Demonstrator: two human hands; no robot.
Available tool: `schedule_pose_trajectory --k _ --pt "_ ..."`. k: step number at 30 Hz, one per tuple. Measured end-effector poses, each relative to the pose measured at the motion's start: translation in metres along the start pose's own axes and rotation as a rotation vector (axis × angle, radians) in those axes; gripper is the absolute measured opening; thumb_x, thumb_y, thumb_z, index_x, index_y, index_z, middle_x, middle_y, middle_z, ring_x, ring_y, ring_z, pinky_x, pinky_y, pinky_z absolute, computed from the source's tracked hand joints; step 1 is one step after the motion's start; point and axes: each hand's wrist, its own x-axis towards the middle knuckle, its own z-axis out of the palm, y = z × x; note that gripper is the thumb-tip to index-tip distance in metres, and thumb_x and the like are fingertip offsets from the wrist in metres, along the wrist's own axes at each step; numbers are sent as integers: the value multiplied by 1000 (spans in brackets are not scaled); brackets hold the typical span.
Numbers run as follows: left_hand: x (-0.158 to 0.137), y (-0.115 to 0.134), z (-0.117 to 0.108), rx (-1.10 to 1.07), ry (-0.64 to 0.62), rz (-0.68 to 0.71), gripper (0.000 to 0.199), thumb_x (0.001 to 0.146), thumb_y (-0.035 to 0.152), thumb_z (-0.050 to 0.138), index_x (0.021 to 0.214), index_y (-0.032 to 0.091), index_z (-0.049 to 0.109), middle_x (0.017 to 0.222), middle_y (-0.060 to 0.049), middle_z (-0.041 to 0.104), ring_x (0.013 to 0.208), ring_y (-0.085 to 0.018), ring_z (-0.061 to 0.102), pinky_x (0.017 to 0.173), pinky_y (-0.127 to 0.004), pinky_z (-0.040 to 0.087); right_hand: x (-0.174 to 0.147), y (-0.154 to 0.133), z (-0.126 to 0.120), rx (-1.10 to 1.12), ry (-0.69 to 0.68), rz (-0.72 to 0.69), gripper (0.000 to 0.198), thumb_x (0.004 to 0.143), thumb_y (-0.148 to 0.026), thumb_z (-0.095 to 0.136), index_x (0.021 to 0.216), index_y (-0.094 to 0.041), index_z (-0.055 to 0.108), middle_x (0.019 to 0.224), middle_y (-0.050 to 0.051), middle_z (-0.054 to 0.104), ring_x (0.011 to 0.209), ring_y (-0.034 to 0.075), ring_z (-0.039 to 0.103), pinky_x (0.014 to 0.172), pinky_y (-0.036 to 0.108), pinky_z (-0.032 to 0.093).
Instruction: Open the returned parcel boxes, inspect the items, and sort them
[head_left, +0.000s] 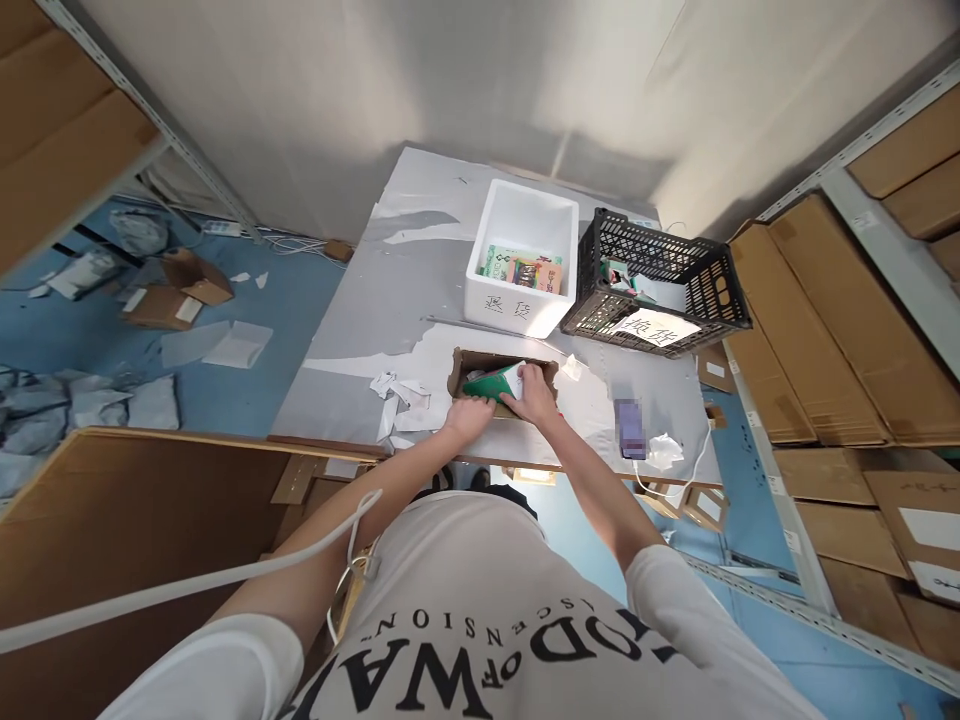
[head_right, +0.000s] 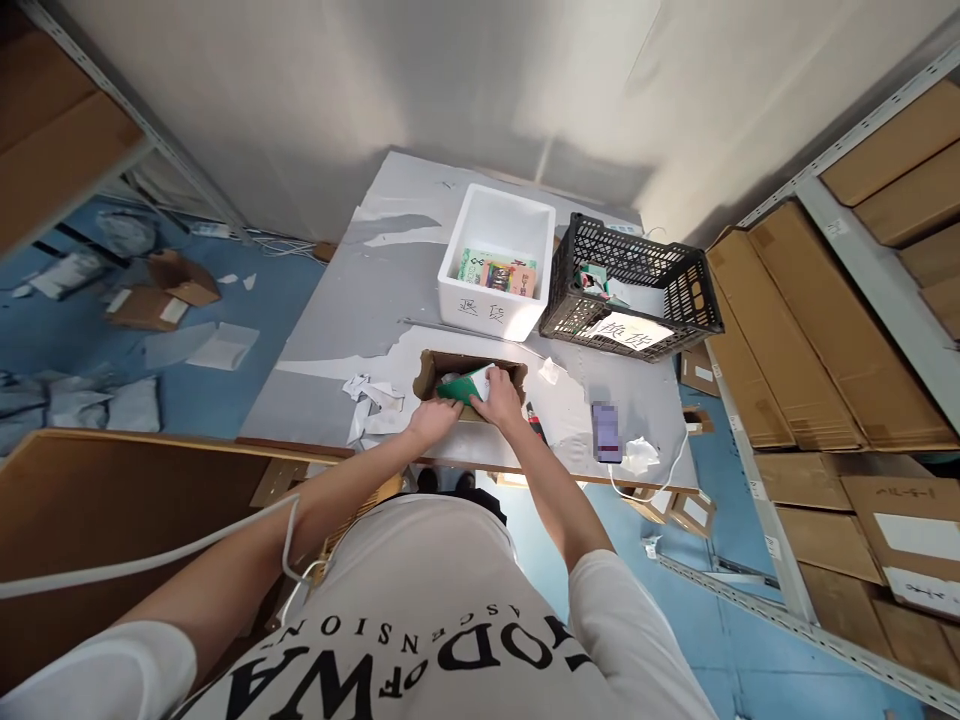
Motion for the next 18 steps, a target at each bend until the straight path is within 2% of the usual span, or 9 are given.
schedule_pose_trajectory --k 2,5,9,11,13,15,16,18 --pt "-1 -1 3 1 21 9 28 91 7 41 108 9 64 95 -17 71 90 -28 70 74 -38 53 4 -6 -7 -24 -36 0 40 74 -39 63 105 -20 46 106 10 53 93 26 55 77 39 48" --pt "3 -6 8 -3 83 29 31 91 7 40 112 8 63 102 -19 70 98 -28 68 82 -40 51 12 -16 -37 -42 16 -126 37 72 -32 63 103 -20 48 101 9 54 93 26 53 82 39 45" --pt "25 -21 9 -52 200 37 37 90 4 37 118 6 62 106 -23 68 102 -29 66 90 -43 48 5 -24 -113 -19 195 -296 36 69 -28 63 100 -20 47 100 9 53 94 26 51 83 38 44" --pt "41 -30 7 -63 216 25 40 90 4 35 120 6 61 107 -23 68 104 -30 65 91 -44 46 -12 -27 -152 -3 259 -328 36 68 -28 64 98 -22 45 98 7 52 92 25 51 81 36 44" --pt "54 -38 4 -54 221 16 42 91 6 32 122 5 60 111 -24 66 109 -31 62 93 -46 44 -34 -28 -175 1 268 -332 37 67 -28 65 97 -23 43 97 6 52 90 23 51 78 35 44" --pt "64 -44 1 -56 234 5 44 91 7 30 126 4 58 115 -25 64 115 -32 58 95 -48 42 -55 -28 -175 -4 229 -312 37 68 -28 65 96 -24 42 97 5 52 90 23 52 78 34 45" --pt "66 -46 0 -63 247 -1 46 90 7 31 128 4 56 118 -26 63 119 -32 56 98 -49 39 -63 -26 -165 -9 198 -292 36 69 -28 65 96 -24 42 97 5 53 90 23 53 79 35 45" --pt "69 -47 -3 -70 271 -2 51 87 6 33 135 5 50 125 -25 60 126 -31 51 106 -50 32 -72 -22 -130 -24 123 -228 34 70 -28 65 97 -23 44 98 6 54 91 23 53 80 36 45"
